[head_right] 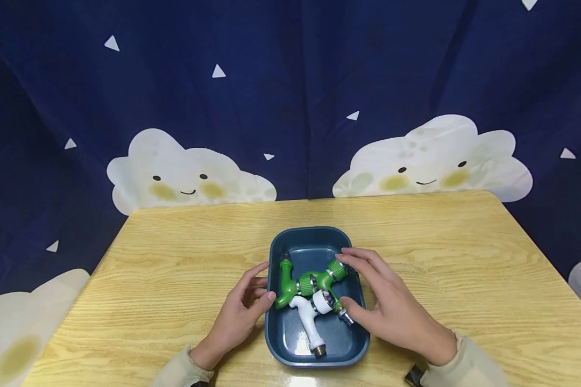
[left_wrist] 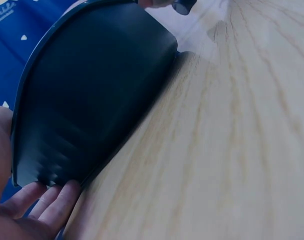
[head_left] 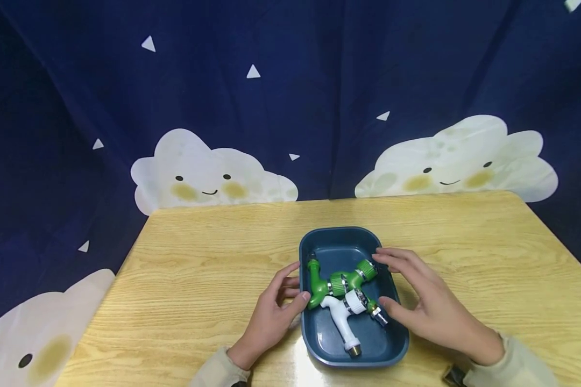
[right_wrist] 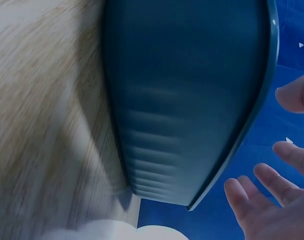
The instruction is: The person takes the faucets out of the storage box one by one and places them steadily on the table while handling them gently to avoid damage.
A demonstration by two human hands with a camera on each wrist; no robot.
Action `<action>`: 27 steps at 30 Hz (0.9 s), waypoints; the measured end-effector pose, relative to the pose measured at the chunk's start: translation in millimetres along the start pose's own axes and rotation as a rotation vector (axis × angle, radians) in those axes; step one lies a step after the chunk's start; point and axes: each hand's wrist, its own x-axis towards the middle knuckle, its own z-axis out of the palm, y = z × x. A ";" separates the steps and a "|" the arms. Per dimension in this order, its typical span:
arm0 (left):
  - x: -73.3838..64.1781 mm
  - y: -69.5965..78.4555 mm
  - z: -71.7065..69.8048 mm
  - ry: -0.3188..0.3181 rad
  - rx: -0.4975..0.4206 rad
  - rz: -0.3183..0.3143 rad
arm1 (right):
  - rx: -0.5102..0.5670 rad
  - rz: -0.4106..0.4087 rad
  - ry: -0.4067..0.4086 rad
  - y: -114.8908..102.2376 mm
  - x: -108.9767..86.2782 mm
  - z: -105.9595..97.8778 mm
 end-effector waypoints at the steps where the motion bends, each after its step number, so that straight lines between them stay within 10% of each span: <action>1: 0.1 -0.2 0.0 0.001 -0.002 -0.001 | -0.006 0.000 -0.007 -0.3 0.0 0.2; 27: 0.9 -3.6 -2.0 -0.024 -0.001 0.038 | -0.077 -0.145 -0.178 -5.9 8.4 10.5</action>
